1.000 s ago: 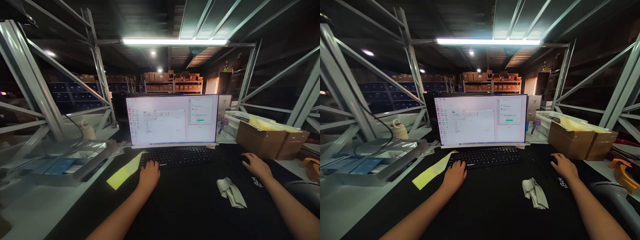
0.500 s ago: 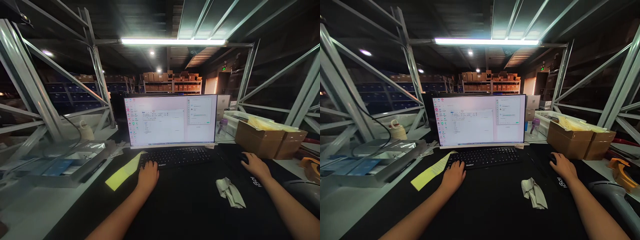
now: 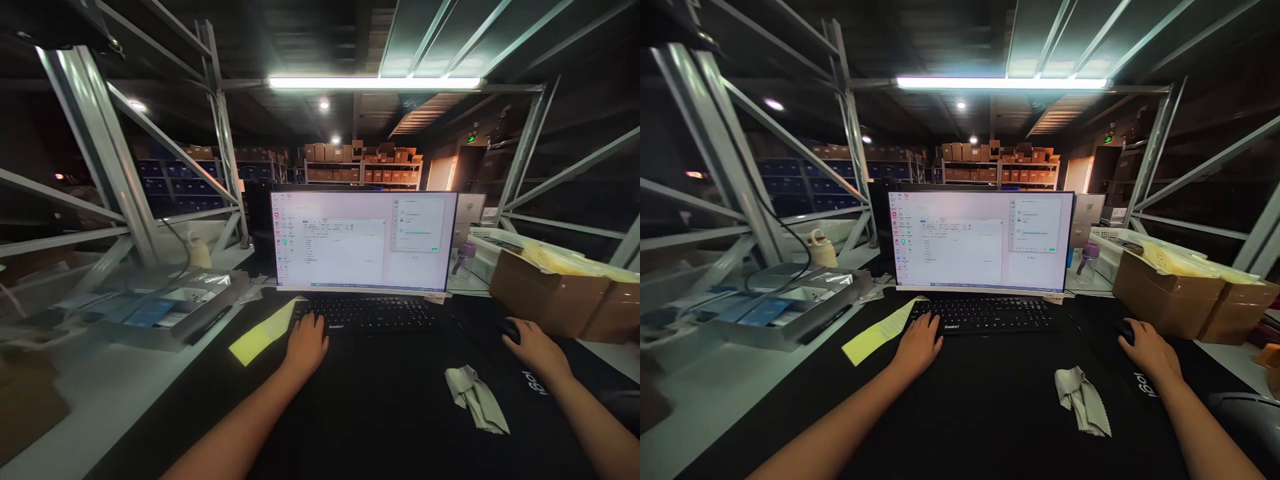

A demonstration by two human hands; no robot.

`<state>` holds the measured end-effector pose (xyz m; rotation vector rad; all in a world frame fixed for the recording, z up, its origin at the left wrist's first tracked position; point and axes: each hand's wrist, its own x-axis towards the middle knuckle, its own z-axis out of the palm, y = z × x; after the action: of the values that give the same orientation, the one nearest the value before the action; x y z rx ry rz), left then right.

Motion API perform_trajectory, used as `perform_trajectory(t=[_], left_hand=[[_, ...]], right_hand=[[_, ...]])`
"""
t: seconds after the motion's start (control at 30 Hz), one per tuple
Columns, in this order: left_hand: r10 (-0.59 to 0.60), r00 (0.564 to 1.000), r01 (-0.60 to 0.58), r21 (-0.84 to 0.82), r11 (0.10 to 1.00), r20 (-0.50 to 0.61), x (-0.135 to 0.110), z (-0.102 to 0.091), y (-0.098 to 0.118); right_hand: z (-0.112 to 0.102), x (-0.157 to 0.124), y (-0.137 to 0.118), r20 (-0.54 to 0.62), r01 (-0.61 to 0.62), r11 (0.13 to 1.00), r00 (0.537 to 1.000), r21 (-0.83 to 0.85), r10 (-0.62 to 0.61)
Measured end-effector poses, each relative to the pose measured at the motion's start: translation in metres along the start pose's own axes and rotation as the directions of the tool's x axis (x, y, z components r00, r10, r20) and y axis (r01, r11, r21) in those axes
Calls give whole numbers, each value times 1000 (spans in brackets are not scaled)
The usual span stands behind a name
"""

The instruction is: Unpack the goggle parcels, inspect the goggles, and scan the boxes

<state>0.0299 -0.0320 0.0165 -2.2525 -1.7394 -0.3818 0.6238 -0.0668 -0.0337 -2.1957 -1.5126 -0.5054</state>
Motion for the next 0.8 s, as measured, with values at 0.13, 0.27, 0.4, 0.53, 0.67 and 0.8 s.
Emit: perform_trajectory(t=[0.13, 0.27, 0.4, 0.53, 0.67, 0.8], left_hand=[[-14, 1000, 15, -26, 1000, 4, -1, 4, -1], [-18, 1000, 19, -44, 999, 13, 0, 6, -2], [-14, 999, 16, -56, 998, 34, 0, 5, -3], [-14, 999, 16, -58, 998, 41, 0, 5, -3], [-18, 999, 20, -56, 998, 34, -1, 4, -2], [-25, 999, 27, -57, 998, 33, -1, 2, -1]], right_hand=[[1, 5, -5, 31, -23, 999, 999, 42, 21], [3, 8, -4, 57, -36, 998, 998, 61, 32], [3, 7, -2, 72, -49, 996, 996, 73, 43], [1, 4, -3, 80, -65, 994, 995, 85, 58], [-2, 4, -3, 89, -81, 993, 993, 91, 73], [2, 6, -1, 72, -65, 992, 996, 111, 57]])
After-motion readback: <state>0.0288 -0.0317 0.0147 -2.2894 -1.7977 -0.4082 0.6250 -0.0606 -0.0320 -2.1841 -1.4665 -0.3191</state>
